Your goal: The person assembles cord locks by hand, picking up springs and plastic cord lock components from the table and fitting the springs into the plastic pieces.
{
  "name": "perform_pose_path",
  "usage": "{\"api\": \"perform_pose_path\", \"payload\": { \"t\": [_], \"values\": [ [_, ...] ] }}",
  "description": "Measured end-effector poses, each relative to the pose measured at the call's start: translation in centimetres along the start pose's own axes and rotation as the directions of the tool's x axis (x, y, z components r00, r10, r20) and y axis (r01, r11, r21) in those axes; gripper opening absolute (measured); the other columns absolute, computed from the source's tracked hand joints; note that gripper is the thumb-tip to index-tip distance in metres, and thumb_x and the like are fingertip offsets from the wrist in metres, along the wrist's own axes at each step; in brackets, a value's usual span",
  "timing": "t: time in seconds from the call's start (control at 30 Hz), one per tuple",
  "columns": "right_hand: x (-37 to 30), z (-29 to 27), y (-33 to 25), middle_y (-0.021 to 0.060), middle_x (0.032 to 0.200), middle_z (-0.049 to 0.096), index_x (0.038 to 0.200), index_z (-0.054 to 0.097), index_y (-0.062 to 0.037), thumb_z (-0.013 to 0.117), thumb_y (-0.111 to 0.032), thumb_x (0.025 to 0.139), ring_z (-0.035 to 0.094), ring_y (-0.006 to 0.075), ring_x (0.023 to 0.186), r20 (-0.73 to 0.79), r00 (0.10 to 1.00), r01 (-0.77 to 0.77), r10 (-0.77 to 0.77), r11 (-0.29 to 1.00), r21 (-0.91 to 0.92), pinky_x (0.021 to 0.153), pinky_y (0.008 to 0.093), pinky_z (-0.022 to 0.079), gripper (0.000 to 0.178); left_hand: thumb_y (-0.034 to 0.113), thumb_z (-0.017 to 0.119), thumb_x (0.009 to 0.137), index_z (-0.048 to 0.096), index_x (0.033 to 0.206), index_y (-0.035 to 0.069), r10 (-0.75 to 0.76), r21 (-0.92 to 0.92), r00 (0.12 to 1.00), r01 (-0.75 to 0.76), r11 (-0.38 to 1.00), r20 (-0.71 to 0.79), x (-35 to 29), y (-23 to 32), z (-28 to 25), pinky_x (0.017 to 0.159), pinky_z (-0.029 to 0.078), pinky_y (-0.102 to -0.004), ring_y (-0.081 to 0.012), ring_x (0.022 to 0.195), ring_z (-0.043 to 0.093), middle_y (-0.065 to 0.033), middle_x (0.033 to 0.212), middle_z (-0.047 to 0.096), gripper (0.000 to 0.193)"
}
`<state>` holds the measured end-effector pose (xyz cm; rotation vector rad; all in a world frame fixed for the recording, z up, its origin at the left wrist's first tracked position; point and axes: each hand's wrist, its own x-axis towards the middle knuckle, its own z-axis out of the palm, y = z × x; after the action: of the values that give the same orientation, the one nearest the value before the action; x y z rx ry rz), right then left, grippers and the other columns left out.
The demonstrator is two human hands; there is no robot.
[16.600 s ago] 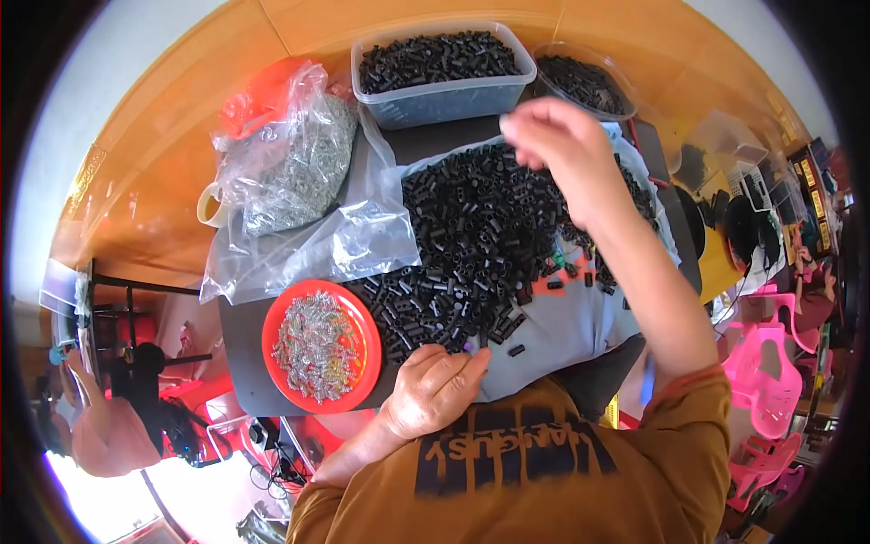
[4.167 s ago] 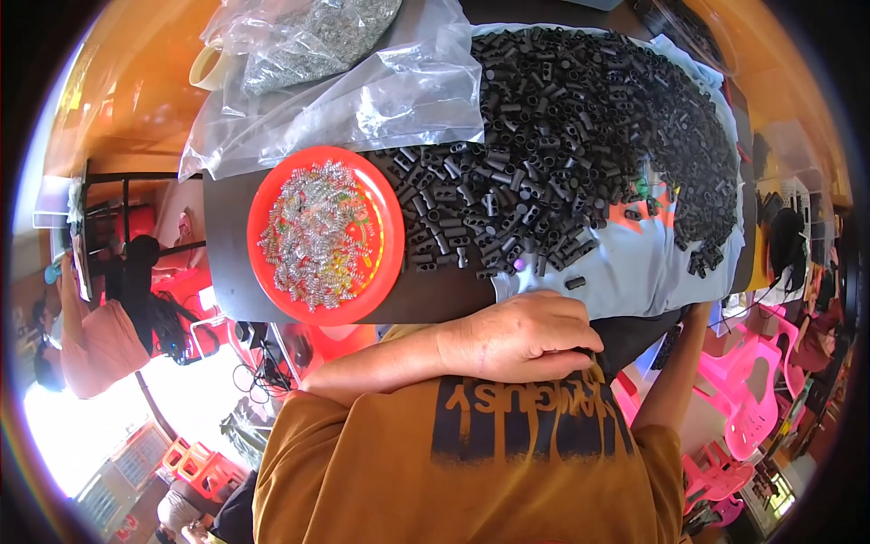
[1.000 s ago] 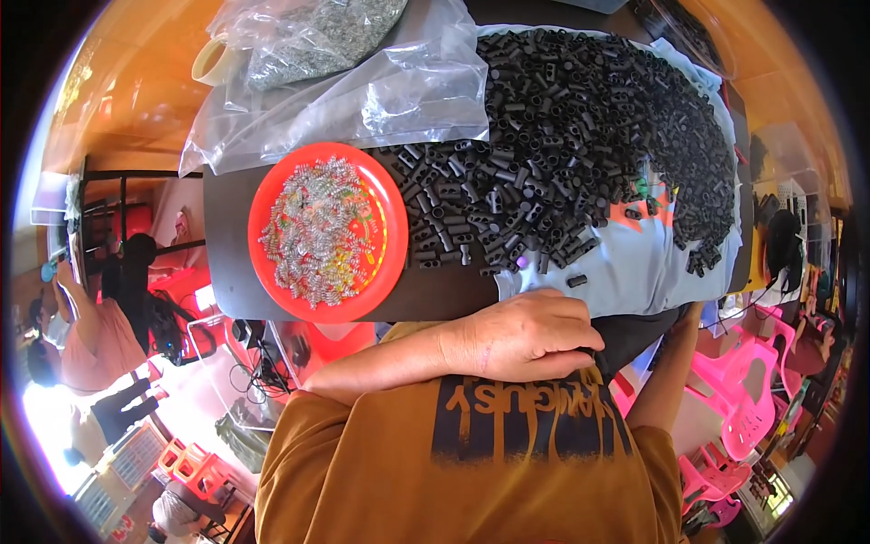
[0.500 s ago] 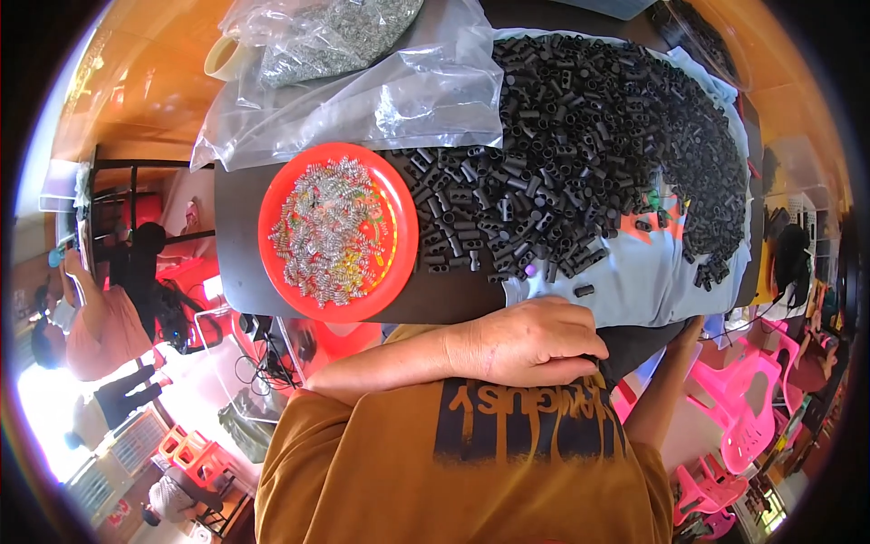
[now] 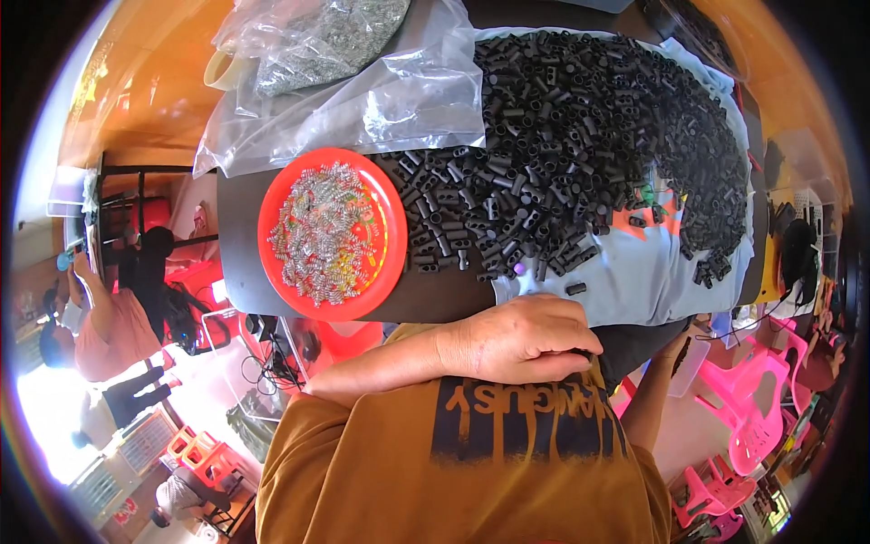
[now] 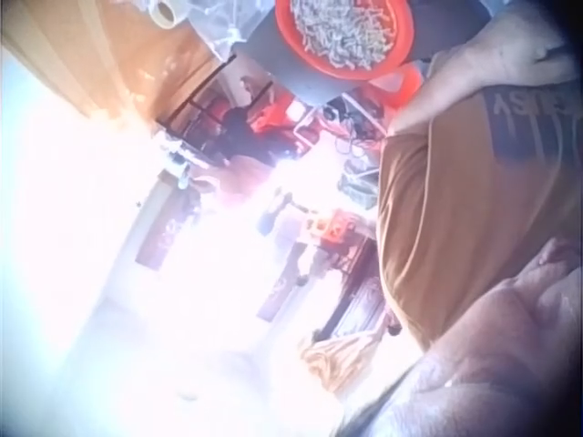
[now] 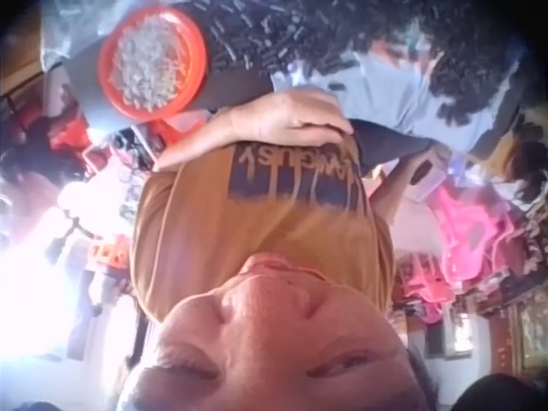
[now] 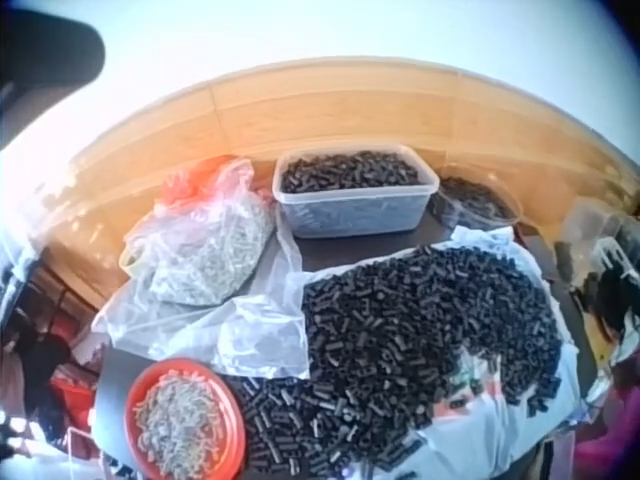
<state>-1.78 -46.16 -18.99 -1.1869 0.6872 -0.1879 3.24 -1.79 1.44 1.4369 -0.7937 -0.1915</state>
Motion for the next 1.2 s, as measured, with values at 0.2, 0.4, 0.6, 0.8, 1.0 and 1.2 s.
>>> {"api": "perform_pose_path", "payload": {
  "t": [0.2,0.4,0.6,0.8,1.0,1.2],
  "values": [
    [2.5,0.1,-1.4,0.0137,0.140,0.043,0.140,0.036,-0.0031,0.037,-0.037,0.096,0.042,0.0275,0.128,-0.003,0.985,0.174,-0.175,0.982,-0.079,0.108,0.0401,0.030,0.055,0.005,0.069,0.080,0.063,0.102,0.003,-0.040,0.033,0.999,0.040,0.999,0.026,-0.1,0.2,-0.3,0.069,0.047,-0.0350,-0.0257,0.078,0.059,-0.0085,0.086,0.061,0.023],
    [-0.3,3.4,-3.0,0.0098,0.139,0.045,0.139,0.038,-0.0050,0.039,-0.045,0.094,0.043,0.0287,0.127,-0.148,0.980,-0.114,0.136,0.982,0.148,0.107,0.0419,0.033,0.060,0.005,0.069,0.080,0.064,0.102,0.003,-0.045,0.052,0.999,0.044,0.998,0.005,-0.3,0.1,0.0,0.070,0.047,-0.0348,-0.0255,0.079,0.060,-0.0089,0.087,0.061,0.023],
    [0.0,-3.5,0.3,0.0111,0.125,0.055,0.130,0.049,-0.0051,0.042,-0.037,0.094,0.052,0.0255,0.117,0.036,0.999,-0.008,0.007,1.000,0.023,0.099,0.0373,0.040,0.048,0.005,0.069,0.080,0.063,0.103,0.002,-0.044,0.051,0.998,0.043,0.998,0.034,-0.1,0.4,-0.2,0.069,0.047,-0.0347,-0.0255,0.078,0.059,-0.0091,0.087,0.061,0.024],
    [-5.3,2.5,-13.1,0.0080,0.094,0.061,0.100,0.058,-0.0018,0.050,-0.020,0.093,0.055,0.0195,0.091,0.070,0.861,0.458,-0.504,0.827,0.325,0.084,0.0335,0.043,0.021,0.002,0.068,0.078,0.064,0.097,0.002,-0.066,0.008,0.998,0.066,0.998,0.014,0.6,0.4,0.2,0.067,0.045,-0.0352,-0.0261,0.073,0.058,-0.0089,0.079,0.059,0.019],
    [-15.5,23.1,-17.1,0.0103,0.089,0.054,0.100,0.051,-0.0046,0.059,-0.009,0.085,0.056,0.0218,0.080,0.418,0.688,0.426,-0.593,0.796,0.430,0.071,0.0364,0.048,0.018,-0.001,0.070,0.076,0.065,0.101,0.000,-0.135,0.088,0.988,0.128,0.988,0.075,0.6,1.0,-0.4,0.064,0.045,-0.0332,-0.0251,0.070,0.058,-0.0100,0.080,0.061,0.026],
    [-17.4,26.9,-16.2,0.0082,0.091,0.054,0.100,0.050,-0.0081,0.062,-0.002,0.083,0.056,0.0204,0.077,0.635,0.597,0.114,-0.490,0.836,0.537,0.071,0.0349,0.048,0.022,0.000,0.071,0.075,0.065,0.101,0.000,-0.175,0.121,0.981,0.164,0.979,0.082,0.5,1.2,0.0,0.064,0.047,-0.0319,-0.0239,0.071,0.058,-0.0098,0.081,0.061,0.027]
  ]
}}
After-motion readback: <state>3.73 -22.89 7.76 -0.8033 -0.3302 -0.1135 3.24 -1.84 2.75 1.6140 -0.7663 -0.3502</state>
